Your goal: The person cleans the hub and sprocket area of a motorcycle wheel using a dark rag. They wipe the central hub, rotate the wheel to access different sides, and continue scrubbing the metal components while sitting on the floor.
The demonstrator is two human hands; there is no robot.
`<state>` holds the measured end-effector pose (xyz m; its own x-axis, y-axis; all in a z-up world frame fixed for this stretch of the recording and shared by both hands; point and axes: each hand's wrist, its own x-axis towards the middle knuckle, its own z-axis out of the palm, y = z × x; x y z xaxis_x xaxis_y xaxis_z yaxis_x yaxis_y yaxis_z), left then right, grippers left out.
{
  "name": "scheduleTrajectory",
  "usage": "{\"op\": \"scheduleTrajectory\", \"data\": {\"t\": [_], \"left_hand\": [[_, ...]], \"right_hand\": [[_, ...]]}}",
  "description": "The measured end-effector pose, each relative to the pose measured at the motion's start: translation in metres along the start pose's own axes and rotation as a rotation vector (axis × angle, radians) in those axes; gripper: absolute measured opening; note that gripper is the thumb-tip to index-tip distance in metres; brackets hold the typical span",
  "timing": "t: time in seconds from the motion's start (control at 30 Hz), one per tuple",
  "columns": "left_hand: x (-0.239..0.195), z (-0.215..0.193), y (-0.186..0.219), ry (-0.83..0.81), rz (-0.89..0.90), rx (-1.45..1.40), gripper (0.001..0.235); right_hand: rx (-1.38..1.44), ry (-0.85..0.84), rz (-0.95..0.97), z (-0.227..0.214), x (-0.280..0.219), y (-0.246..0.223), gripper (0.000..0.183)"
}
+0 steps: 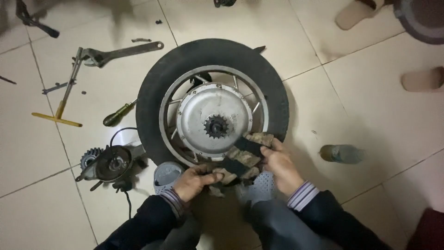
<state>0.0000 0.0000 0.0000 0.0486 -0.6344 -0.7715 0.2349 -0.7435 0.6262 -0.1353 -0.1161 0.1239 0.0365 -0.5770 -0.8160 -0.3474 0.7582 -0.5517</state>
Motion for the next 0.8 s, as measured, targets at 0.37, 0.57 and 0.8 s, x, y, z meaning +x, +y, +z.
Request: {"op": "scheduleTrajectory", "data": {"t": [0.37,0.57,0.8], "left_hand": [[0.023,-0.033,0.019,0.527,0.182,-0.457,0.056],[0.038,-0.019,0.026,0.491,0.392,-0.471,0.076],[0.057,-0.007,0.014,0.493,0.146,-0.204,0.063]], "right_hand": [[-0.344,-0.137,-0.451,0.011,0.085,0.025,0.064],[-0.485,-0.129,-0.58,0.024,0.13,0.038,0.054],[-0.559,-0.136,-0.769,0.03,0.16,0.032,0.039]]}}
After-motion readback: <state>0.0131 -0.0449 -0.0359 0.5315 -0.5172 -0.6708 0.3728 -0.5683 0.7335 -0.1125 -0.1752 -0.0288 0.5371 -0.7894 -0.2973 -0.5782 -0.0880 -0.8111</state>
